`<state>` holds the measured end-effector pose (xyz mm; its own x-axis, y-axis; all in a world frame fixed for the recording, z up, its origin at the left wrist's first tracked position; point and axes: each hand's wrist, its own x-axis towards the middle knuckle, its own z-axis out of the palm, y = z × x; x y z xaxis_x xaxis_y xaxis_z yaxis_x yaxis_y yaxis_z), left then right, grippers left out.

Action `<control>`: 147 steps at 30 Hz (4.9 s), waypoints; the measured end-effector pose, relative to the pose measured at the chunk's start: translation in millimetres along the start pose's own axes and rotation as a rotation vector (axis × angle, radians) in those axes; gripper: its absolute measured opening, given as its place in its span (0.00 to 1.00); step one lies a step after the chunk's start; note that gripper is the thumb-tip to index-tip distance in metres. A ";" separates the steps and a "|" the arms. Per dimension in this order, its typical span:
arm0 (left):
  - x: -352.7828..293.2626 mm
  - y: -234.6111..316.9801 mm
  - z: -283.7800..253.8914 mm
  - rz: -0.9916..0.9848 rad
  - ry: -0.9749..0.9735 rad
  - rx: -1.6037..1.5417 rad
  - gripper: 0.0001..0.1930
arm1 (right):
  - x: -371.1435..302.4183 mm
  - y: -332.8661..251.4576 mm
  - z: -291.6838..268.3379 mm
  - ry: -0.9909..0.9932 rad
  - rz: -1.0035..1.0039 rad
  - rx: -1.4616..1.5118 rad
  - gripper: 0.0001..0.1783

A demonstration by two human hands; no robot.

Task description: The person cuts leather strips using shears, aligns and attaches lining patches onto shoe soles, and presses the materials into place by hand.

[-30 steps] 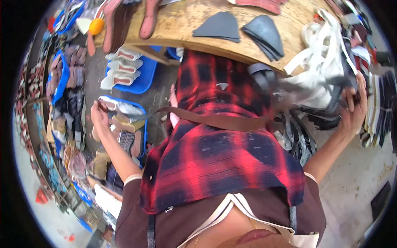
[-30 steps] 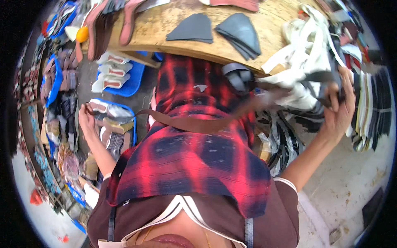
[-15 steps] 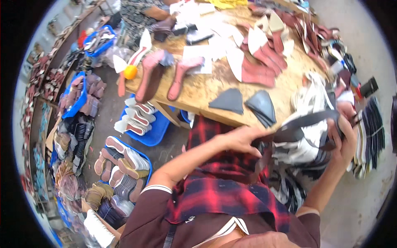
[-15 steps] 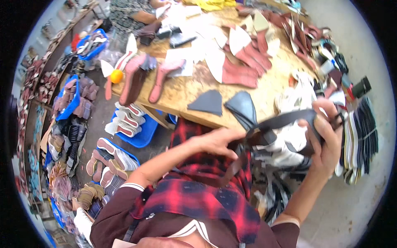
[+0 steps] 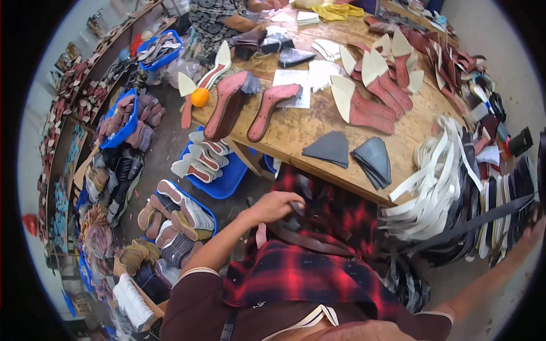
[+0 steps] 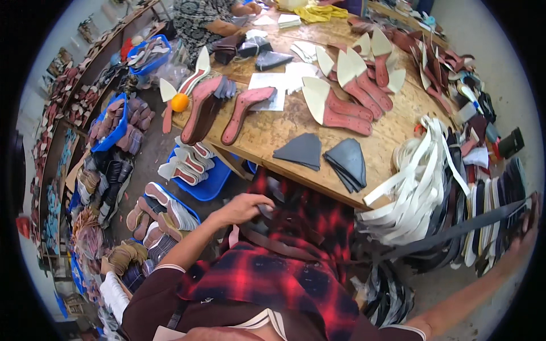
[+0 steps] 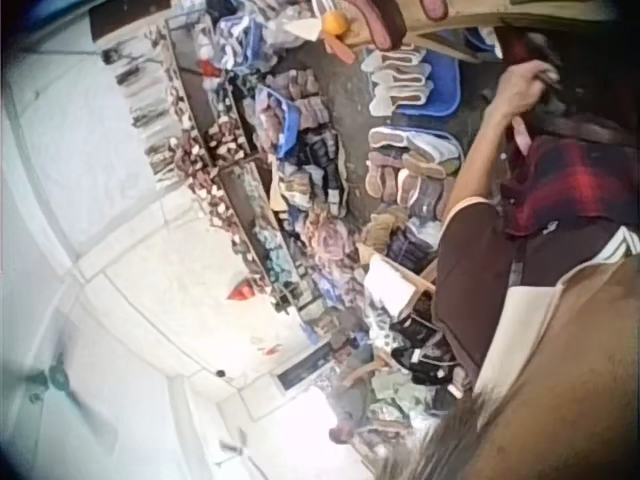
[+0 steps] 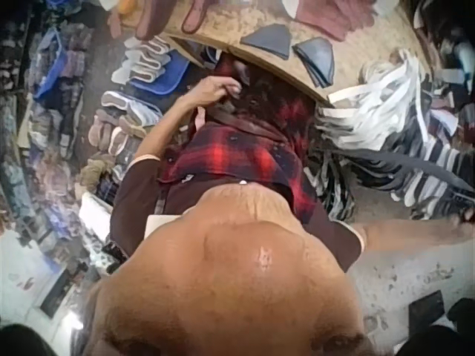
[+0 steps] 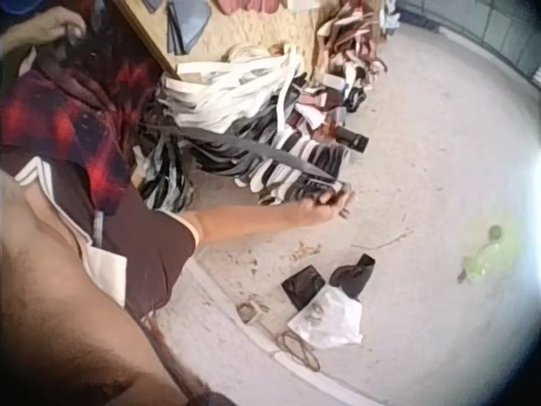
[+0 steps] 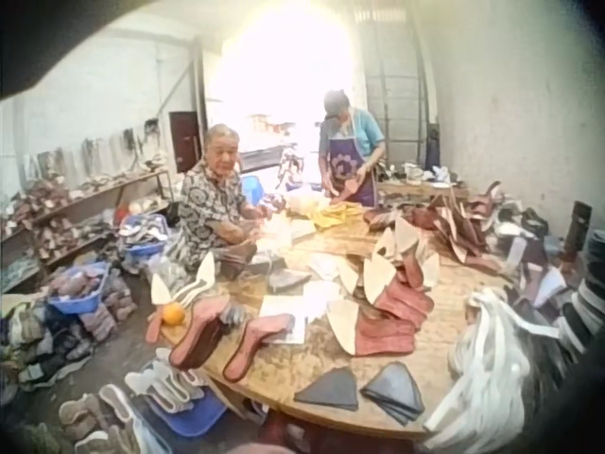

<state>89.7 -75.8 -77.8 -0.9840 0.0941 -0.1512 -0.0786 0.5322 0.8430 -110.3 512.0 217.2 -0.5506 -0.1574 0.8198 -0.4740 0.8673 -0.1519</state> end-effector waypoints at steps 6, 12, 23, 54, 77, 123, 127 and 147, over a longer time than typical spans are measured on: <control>16.3 -8.4 -14.5 0.027 -0.049 0.286 0.13 | 66.9 202.6 54.9 0.057 0.600 0.590 0.18; -6.5 47.9 -110.6 0.156 0.396 -0.394 0.17 | 24.3 289.3 101.3 0.045 0.761 0.490 0.10; 59.6 120.1 -149.3 0.305 -0.090 0.101 0.18 | -32.9 109.6 195.0 -0.598 0.049 -0.316 0.27; -14.4 164.0 -123.0 0.469 -0.306 -0.140 0.19 | -174.6 -242.4 253.6 -0.977 0.053 0.556 0.30; -52.4 135.4 -122.2 0.933 -0.594 -0.651 0.07 | -176.6 -119.0 236.9 -0.323 1.358 0.998 0.08; 75.6 146.9 62.2 0.647 -0.079 -0.048 0.13 | -95.4 -203.7 269.4 -0.890 0.213 0.912 0.24; 78.4 132.5 38.6 0.567 0.173 -0.106 0.14 | -100.1 -237.2 181.3 -1.419 0.185 0.920 0.14; 74.5 109.5 52.6 0.617 -0.255 0.004 0.12 | -147.9 -252.4 171.3 -1.372 0.353 0.921 0.22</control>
<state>16.2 33.7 -23.8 -0.7794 0.5785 0.2405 0.4879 0.3197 0.8122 -26.9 235.4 39.7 -0.6228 -0.7240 -0.2967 -0.1480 0.4814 -0.8639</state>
